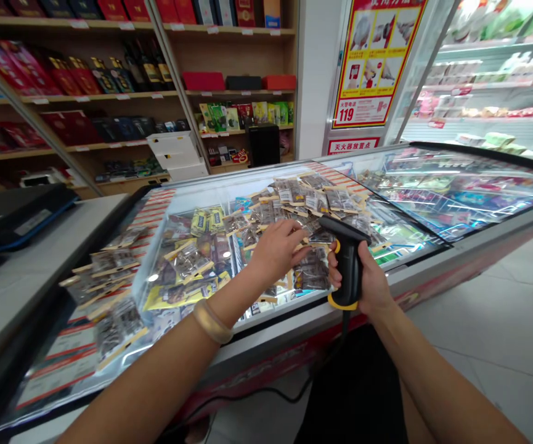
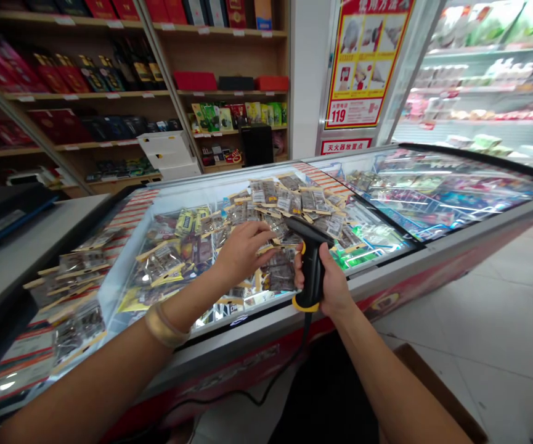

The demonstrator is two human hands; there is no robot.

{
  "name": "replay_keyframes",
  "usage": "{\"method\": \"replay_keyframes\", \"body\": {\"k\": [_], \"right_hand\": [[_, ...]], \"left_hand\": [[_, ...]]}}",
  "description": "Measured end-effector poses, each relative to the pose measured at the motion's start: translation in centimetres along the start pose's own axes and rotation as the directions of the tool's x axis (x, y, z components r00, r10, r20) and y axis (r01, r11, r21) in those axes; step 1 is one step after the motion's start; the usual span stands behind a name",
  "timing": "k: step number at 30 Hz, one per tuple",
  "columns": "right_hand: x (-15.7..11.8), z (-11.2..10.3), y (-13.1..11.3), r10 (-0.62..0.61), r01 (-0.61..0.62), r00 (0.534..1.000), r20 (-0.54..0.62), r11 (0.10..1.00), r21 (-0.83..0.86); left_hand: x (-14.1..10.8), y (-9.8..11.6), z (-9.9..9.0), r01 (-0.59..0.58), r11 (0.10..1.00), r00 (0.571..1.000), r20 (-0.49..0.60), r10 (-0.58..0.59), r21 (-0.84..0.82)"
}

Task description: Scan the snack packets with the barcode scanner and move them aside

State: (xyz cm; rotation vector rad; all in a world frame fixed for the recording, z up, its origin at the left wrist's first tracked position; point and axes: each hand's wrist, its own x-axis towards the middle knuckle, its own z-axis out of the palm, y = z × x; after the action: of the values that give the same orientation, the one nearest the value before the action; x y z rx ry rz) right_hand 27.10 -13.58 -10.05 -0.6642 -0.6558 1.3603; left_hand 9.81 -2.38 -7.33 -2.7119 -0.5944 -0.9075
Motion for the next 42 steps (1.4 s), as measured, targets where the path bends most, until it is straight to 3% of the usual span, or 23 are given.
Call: {"method": "replay_keyframes", "body": {"k": [6,10,13,16,19,21,24,28,31,34,36,39,42], "right_hand": [[-0.4,0.2,0.1,-0.036,0.032,0.998,-0.059,0.997,-0.073],[-1.1,1.4,-0.4,-0.077,0.072,0.996,-0.034,0.989,-0.131],[-0.9,3.6,-0.8,-0.061,0.068,0.997,0.049,0.982,-0.177],[0.2,7.2,-0.2,-0.003,0.036,0.986,0.169,0.981,-0.189],[1.7,11.1,1.9,0.084,-0.029,0.951,0.296,0.982,-0.186],[2.8,13.4,3.9,0.157,-0.093,0.921,0.356,0.977,-0.190],[4.4,16.0,7.0,0.263,-0.192,0.875,0.406,0.959,-0.208],[6.1,17.7,10.1,0.417,-0.334,0.817,0.398,0.905,-0.264],[6.7,17.7,11.3,0.445,-0.375,0.811,0.379,0.894,-0.245],[6.9,16.9,11.8,0.444,-0.393,0.814,0.374,0.896,-0.208],[6.9,16.4,11.7,0.437,-0.395,0.818,0.374,0.899,-0.187],[6.8,16.0,11.4,0.416,-0.385,0.828,0.376,0.909,-0.156],[6.7,15.9,11.1,0.388,-0.363,0.843,0.372,0.921,-0.138]], "left_hand": [[-2.7,-1.3,-2.5,0.022,0.998,0.997,-0.074,-0.026,-0.052],[-6.3,-4.7,-7.4,0.155,0.986,0.972,-0.170,-0.164,-0.068],[-10.0,-8.2,-12.2,0.371,0.928,0.899,-0.235,-0.370,-0.042],[-14.3,-10.8,-16.1,0.582,0.811,0.797,-0.161,-0.582,-0.052],[-18.4,-11.8,-18.3,0.628,0.777,0.778,0.067,-0.625,-0.049],[-20.6,-11.7,-19.0,0.601,0.799,0.775,0.241,-0.584,0.002],[-22.4,-10.8,-19.1,0.578,0.802,0.709,0.394,-0.585,0.150],[-22.7,-9.7,-18.7,0.577,0.773,0.650,0.424,-0.631,0.265],[-22.2,-9.4,-18.2,0.576,0.768,0.632,0.442,-0.636,0.282],[-21.8,-9.6,-18.1,0.635,0.753,0.645,0.418,-0.640,0.172],[-21.5,-10.2,-18.4,0.725,0.687,0.628,0.364,-0.687,0.046],[-20.4,-11.6,-18.4,0.859,0.491,0.512,0.246,-0.823,-0.145],[-18.7,-12.6,-17.0,0.876,0.242,0.303,0.086,-0.949,-0.417]]}}
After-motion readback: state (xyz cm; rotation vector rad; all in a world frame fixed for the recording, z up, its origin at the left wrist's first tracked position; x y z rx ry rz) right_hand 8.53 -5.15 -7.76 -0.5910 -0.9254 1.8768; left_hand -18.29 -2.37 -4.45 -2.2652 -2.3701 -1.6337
